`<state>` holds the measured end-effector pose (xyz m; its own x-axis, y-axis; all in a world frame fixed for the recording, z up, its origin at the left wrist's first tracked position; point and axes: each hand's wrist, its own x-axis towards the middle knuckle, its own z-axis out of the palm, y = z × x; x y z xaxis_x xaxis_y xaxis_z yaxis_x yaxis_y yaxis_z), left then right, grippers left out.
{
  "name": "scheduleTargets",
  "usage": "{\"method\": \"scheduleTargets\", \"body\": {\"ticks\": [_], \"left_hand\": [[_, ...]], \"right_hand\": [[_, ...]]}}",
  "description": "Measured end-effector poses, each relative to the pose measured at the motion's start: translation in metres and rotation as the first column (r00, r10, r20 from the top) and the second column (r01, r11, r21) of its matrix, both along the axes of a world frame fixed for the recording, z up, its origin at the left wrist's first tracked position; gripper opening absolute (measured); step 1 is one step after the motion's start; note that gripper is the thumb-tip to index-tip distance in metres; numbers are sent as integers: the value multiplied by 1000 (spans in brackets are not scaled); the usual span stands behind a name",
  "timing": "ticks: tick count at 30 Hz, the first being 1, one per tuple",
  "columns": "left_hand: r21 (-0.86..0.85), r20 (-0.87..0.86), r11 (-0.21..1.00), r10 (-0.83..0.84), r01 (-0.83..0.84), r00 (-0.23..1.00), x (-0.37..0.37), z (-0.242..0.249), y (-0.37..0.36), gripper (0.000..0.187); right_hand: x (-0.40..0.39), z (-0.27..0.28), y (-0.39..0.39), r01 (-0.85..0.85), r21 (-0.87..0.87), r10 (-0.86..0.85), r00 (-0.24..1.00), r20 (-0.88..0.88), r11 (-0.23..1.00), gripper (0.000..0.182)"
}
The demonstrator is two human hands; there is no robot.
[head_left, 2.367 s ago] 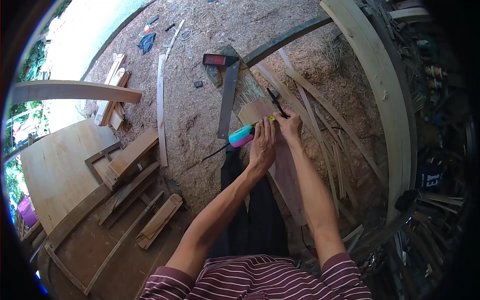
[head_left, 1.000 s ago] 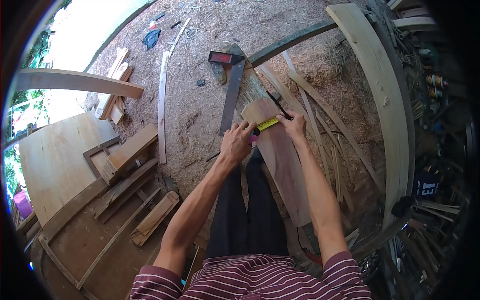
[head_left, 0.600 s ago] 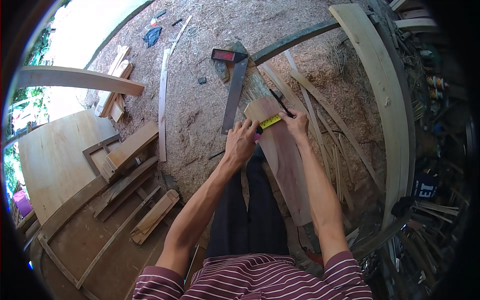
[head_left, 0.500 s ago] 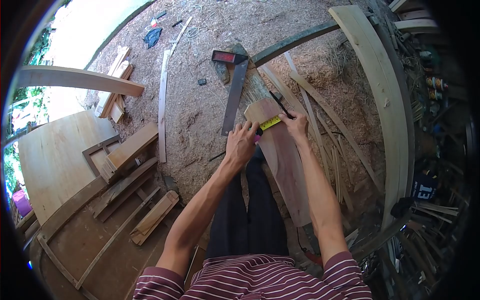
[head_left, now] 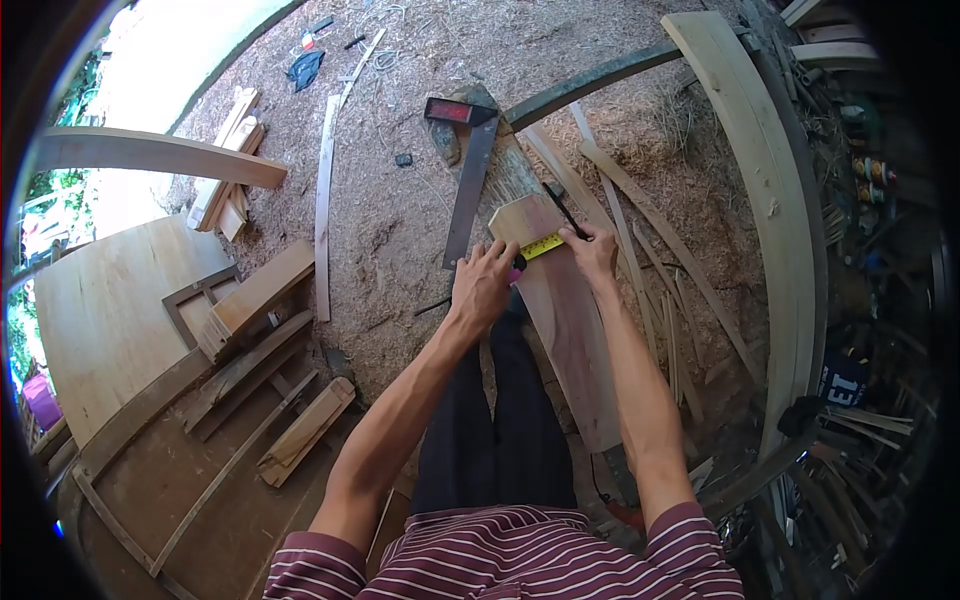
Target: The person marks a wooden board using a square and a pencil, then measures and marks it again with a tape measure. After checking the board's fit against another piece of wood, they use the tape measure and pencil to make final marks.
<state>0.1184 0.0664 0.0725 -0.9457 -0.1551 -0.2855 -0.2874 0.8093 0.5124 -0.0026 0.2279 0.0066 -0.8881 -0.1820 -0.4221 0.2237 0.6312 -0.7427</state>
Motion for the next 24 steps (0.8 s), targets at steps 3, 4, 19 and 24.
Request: {"method": "scheduleTargets", "body": {"ticks": [3, 4, 19, 24], "left_hand": [[-1, 6, 1000, -7, 7, 1000, 0, 1, -1, 48], [-1, 7, 1000, -8, 8, 1000, 0, 1, 0, 48], [-21, 21, 1000, 5, -5, 1000, 1, -3, 2, 49], [-335, -216, 938, -168, 89, 962, 2, 11, 28, 54]], "right_hand": [[2, -2, -1, 20, -68, -24, 998, -63, 997, 24], [3, -2, -1, 21, -68, -25, 998, -62, 997, 24], [-2, 4, -3, -3, -7, 3, 1000, 30, 1000, 29], [-7, 16, -5, 30, 3, -30, 987, 157, 1000, 26]]}}
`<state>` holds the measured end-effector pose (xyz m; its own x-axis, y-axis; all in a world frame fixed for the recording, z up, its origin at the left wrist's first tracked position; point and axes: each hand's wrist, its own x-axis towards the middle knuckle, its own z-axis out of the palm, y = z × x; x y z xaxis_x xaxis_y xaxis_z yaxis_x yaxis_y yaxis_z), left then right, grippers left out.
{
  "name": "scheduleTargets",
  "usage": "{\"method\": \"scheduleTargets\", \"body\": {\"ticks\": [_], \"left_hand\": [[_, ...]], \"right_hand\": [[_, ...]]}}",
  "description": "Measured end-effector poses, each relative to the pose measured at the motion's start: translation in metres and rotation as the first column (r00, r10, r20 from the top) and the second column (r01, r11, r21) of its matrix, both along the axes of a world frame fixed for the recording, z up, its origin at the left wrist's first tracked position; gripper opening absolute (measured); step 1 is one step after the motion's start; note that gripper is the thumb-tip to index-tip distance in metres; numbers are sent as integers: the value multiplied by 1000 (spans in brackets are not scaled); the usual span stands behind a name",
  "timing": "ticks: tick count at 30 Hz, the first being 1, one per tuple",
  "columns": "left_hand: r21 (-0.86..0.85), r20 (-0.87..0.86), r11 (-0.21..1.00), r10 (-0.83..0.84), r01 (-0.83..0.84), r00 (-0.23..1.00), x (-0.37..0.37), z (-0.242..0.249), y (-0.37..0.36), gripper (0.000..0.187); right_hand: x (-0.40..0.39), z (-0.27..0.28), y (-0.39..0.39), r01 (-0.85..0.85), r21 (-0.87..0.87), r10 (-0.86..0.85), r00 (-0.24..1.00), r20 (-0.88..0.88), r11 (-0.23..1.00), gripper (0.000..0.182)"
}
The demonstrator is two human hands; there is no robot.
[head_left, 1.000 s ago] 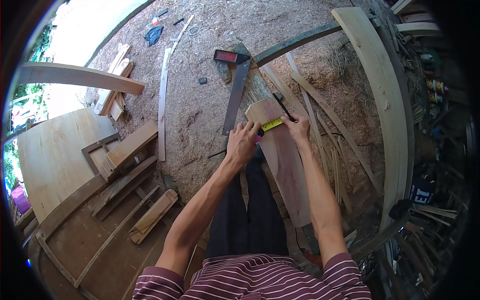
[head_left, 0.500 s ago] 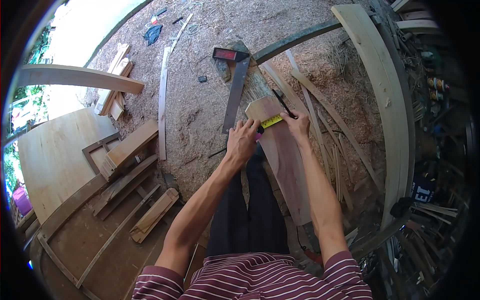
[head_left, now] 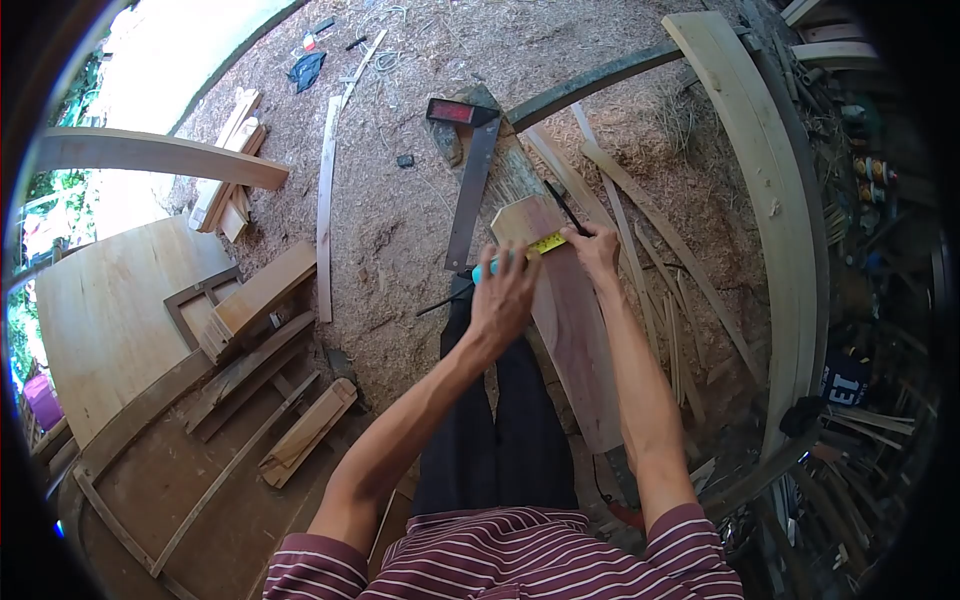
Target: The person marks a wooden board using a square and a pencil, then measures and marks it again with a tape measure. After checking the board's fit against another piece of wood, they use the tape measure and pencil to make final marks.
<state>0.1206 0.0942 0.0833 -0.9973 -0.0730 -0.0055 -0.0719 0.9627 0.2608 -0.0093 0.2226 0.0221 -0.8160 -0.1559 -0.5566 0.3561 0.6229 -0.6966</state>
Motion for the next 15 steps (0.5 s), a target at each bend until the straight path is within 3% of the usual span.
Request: {"method": "scheduleTargets", "body": {"ticks": [3, 7, 10, 15], "left_hand": [[146, 101, 982, -133, 117, 986, -3, 0, 37, 58], [205, 94, 979, -16, -3, 995, -16, -17, 69, 60], [107, 208, 974, 173, -199, 963, -26, -31, 74, 63], [-17, 281, 990, 138, -139, 950, -21, -46, 72, 65]], "right_hand": [[1, -10, 2, -25, 15, 26, 996, -91, 1000, 26], [1, -14, 4, -15, 1, 15, 998, -66, 1000, 25], [1, -15, 5, -15, -42, 13, 998, -61, 999, 27], [2, -19, 6, -24, -34, 21, 996, -84, 999, 28]]}}
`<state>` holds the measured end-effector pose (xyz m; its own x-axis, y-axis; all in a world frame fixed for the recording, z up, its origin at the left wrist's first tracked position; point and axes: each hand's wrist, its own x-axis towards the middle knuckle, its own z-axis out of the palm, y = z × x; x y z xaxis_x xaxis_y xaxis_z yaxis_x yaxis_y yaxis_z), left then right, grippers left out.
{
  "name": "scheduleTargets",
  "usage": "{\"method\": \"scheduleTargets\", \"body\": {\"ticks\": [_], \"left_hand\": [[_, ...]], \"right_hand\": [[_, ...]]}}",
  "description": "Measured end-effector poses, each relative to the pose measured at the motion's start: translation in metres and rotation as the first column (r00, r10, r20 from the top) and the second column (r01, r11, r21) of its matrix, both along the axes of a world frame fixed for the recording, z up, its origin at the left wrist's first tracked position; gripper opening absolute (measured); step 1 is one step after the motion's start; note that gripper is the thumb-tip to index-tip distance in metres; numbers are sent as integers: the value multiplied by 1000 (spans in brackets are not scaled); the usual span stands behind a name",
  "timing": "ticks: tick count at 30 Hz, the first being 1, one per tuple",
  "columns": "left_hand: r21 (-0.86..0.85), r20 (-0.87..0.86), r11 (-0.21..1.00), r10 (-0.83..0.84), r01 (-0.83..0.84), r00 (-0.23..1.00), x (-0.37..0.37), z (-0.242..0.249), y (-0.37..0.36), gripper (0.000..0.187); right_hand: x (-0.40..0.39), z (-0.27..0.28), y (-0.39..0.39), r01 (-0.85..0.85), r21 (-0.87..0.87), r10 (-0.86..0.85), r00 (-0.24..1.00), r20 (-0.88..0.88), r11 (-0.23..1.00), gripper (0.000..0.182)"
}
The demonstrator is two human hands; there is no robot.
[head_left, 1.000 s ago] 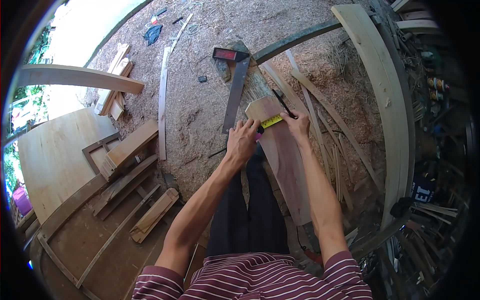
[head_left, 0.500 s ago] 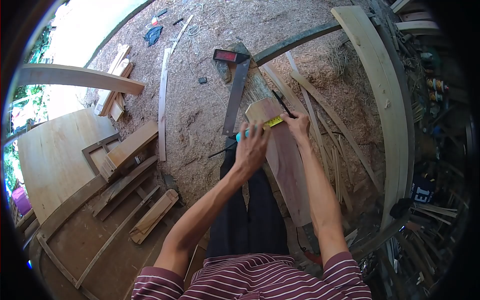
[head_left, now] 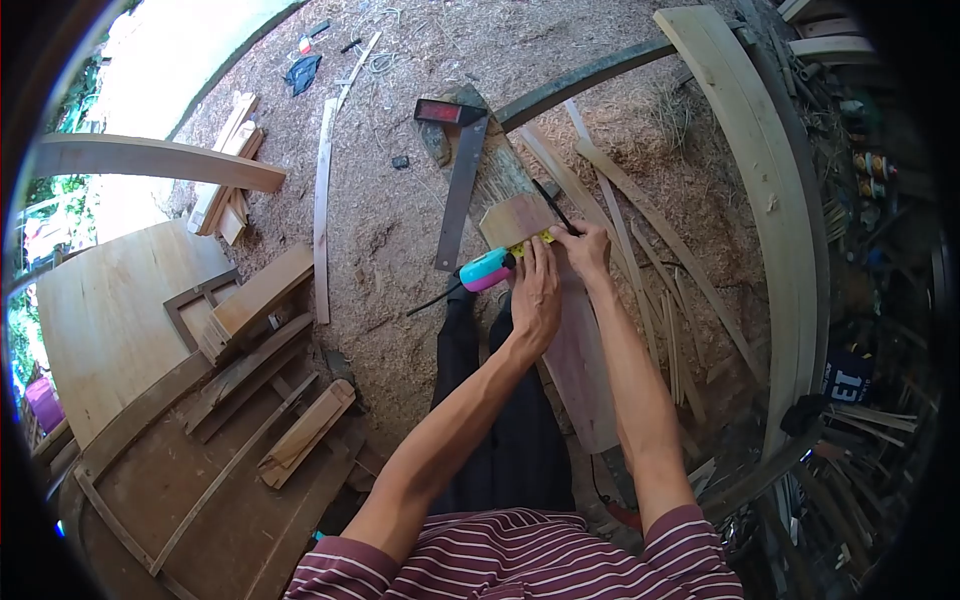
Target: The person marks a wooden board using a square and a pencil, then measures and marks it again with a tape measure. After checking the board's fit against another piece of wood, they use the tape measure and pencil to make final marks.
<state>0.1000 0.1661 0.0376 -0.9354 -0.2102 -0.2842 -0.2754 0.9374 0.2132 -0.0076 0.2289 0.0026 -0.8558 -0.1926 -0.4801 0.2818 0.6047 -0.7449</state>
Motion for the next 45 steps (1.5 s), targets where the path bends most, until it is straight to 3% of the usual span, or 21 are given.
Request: {"method": "scheduleTargets", "body": {"ticks": [5, 7, 10, 16, 19, 21, 22, 24, 25, 29, 31, 32, 34, 37, 45], "left_hand": [[-63, -30, 998, -16, 14, 999, 6, -4, 0, 68], [100, -126, 993, 77, -64, 989, 5, -5, 0, 67], [168, -134, 982, 109, -86, 985, 3, -3, -2, 69], [168, -128, 984, 73, -51, 989, 2, 0, -9, 69], [169, -130, 984, 87, -64, 988, -1, 0, -8, 68], [173, -122, 982, 94, -72, 988, -1, 1, -9, 67], [181, -114, 981, 94, -73, 989, -1, 1, -9, 66], [144, -129, 987, 92, -73, 987, -1, -1, -7, 65], [107, -147, 992, 83, -67, 986, -2, -1, -6, 65], [44, -136, 998, 61, -55, 989, -4, 0, -5, 64], [49, -143, 997, 60, -53, 988, -4, -1, -5, 64], [49, -140, 997, 65, -59, 988, -3, -1, -5, 64], [48, -171, 998, 57, -50, 984, -2, -2, -6, 63], [49, -160, 998, 58, -50, 985, -2, -2, -5, 62], [-3, -152, 999, 32, -33, 988, -3, -1, -6, 61]], "right_hand": [[-1, 5, 0, -10, 0, 10, 1000, -8, 1000, 28], [-1, 5, 0, -17, 16, 17, 1000, -2, 1000, 28], [-2, 2, 2, -22, -18, 21, 1000, -17, 1000, 28], [-10, -2, 5, -152, 45, 152, 988, -6, 987, 31], [-13, 0, 6, -190, -20, 188, 978, -92, 982, 30], [-19, 2, 5, -133, 16, 131, 940, -314, 991, 31], [-19, 10, 2, -141, 15, 139, 941, -309, 990, 31], [-24, 29, -1, -142, -164, 45, 872, -488, 976, 37], [-25, 41, -1, -167, -159, 97, 921, -376, 973, 36], [-18, 40, 3, -241, -139, 210, 956, -204, 961, 27], [-8, 28, -1, -178, -441, 83, 970, -227, 880, 17], [-6, 24, 1, -182, -442, 88, 971, -224, 878, 17], [-1, 24, 1, -294, -270, 142, 873, -467, 917, 14], [0, 24, 1, -314, -181, 210, 875, -437, 932, 14], [-2, 24, -6, -387, -201, 271, 857, -439, 900, 11]]}}
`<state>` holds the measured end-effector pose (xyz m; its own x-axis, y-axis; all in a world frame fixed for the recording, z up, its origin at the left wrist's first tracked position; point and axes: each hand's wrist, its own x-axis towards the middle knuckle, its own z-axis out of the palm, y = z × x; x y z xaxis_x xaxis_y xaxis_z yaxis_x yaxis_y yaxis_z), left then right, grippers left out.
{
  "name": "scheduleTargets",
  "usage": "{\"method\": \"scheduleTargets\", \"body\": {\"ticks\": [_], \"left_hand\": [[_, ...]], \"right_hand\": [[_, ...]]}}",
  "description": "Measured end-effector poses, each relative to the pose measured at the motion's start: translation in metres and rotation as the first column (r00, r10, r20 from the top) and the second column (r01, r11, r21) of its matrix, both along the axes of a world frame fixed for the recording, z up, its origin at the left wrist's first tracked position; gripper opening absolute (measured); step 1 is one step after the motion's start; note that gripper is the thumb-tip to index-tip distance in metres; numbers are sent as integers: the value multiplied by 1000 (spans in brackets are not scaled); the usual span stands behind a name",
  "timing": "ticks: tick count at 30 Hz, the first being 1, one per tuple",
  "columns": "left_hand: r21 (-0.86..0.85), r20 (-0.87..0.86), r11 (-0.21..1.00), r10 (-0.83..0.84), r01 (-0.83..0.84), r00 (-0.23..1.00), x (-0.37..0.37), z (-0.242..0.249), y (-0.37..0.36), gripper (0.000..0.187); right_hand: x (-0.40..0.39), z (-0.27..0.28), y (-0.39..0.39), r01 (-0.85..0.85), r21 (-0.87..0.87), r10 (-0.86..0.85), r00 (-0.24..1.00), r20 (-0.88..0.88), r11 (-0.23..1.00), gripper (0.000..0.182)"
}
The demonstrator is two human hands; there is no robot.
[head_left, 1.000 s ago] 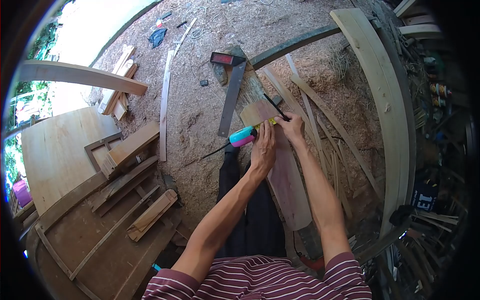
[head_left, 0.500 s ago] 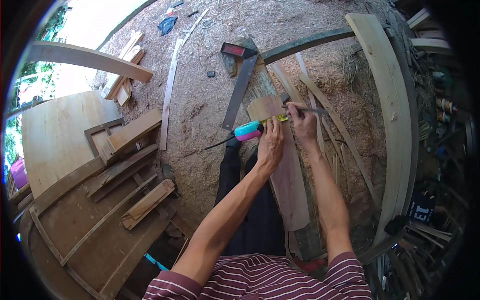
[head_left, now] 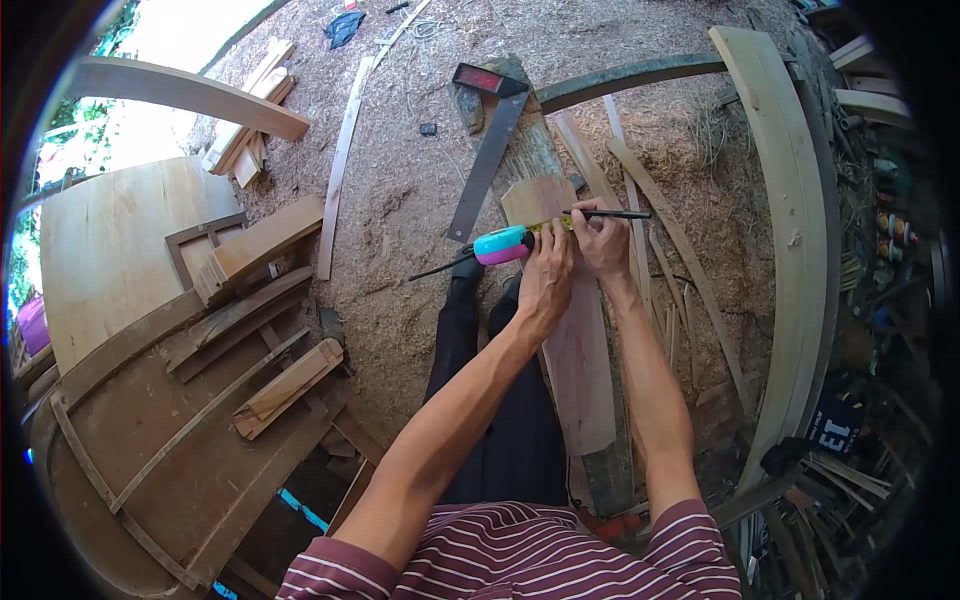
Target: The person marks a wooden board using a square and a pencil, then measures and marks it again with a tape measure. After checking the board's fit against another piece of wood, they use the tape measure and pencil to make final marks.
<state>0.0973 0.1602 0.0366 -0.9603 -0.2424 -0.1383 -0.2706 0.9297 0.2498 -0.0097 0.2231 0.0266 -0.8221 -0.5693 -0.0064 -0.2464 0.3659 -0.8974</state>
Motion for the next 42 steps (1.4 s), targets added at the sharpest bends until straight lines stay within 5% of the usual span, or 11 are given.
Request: {"method": "scheduleTargets", "body": {"ticks": [42], "left_hand": [[-162, 113, 983, -63, 81, 992, -1, 1, 1, 59]], "right_hand": [[-7, -15, 4, -100, 56, 104, 992, -68, 993, 10]]}}
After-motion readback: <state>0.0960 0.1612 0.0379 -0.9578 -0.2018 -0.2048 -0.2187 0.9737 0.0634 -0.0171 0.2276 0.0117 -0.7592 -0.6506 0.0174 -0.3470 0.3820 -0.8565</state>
